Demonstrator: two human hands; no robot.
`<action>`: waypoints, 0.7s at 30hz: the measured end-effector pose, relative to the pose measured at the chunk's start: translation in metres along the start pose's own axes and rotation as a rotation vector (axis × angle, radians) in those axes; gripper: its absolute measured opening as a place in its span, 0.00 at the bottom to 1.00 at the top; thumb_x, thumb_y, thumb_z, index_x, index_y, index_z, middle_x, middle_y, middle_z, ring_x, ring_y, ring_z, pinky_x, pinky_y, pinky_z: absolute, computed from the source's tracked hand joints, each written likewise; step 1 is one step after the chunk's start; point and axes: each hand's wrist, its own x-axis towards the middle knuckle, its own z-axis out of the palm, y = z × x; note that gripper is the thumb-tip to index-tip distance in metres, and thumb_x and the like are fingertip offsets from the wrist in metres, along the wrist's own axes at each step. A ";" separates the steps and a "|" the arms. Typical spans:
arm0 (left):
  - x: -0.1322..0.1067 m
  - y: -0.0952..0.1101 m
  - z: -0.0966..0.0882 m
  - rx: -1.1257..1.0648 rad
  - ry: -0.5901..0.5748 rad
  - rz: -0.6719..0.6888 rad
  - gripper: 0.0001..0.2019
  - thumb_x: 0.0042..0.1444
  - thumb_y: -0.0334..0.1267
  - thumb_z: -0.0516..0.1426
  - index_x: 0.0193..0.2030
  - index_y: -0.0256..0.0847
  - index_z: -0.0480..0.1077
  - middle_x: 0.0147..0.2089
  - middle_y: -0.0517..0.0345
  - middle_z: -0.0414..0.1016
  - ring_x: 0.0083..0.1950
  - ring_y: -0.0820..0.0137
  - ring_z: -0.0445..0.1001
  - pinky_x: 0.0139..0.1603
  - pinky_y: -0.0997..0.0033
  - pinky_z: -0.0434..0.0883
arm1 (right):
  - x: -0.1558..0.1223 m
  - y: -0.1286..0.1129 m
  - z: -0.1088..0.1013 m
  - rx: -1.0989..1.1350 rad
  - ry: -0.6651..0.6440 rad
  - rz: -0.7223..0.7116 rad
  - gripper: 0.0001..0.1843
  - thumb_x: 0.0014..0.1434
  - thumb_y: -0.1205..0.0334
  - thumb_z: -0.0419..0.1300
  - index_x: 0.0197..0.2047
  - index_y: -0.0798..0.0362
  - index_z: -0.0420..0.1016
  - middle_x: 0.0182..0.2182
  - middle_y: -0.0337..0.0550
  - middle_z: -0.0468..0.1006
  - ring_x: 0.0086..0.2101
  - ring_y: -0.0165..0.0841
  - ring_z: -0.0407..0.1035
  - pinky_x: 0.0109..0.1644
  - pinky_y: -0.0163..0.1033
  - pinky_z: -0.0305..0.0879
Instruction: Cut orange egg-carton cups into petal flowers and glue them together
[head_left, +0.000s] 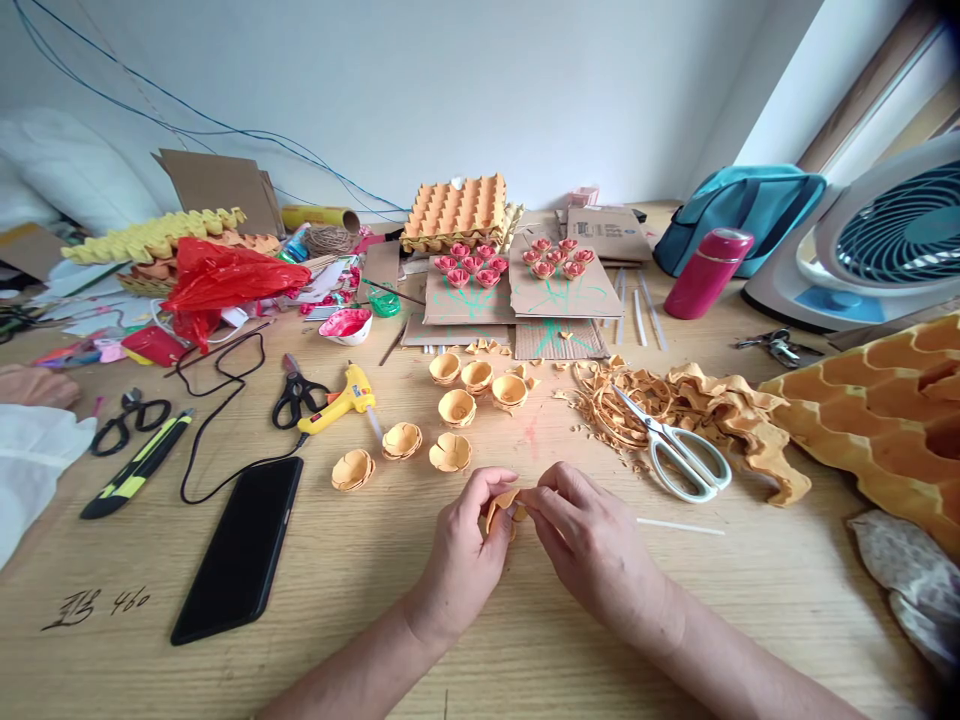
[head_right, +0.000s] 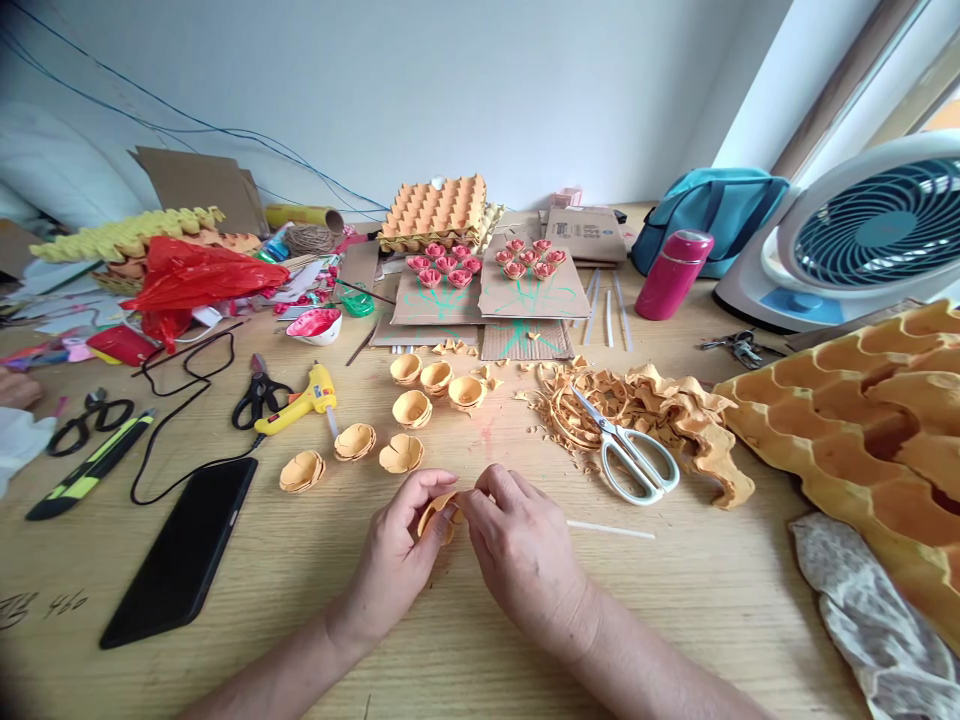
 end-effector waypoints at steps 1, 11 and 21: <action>0.000 0.000 0.000 -0.008 -0.001 -0.010 0.12 0.61 0.27 0.54 0.49 0.44 0.69 0.45 0.56 0.81 0.46 0.69 0.80 0.48 0.70 0.76 | 0.000 0.000 -0.001 -0.026 0.004 -0.018 0.11 0.68 0.71 0.52 0.37 0.52 0.74 0.33 0.43 0.71 0.31 0.32 0.66 0.35 0.36 0.62; 0.002 0.003 -0.001 -0.072 0.004 -0.080 0.08 0.62 0.32 0.56 0.47 0.43 0.68 0.44 0.54 0.81 0.42 0.68 0.80 0.45 0.68 0.76 | 0.002 0.000 -0.004 -0.084 0.023 -0.098 0.12 0.69 0.72 0.51 0.42 0.53 0.75 0.33 0.44 0.72 0.32 0.34 0.64 0.36 0.38 0.62; 0.002 0.004 0.000 -0.101 -0.063 -0.057 0.05 0.60 0.29 0.55 0.41 0.42 0.68 0.36 0.60 0.76 0.35 0.72 0.76 0.38 0.75 0.73 | 0.001 -0.001 -0.004 -0.148 0.012 -0.128 0.12 0.67 0.73 0.51 0.39 0.54 0.74 0.32 0.45 0.71 0.31 0.35 0.63 0.34 0.39 0.60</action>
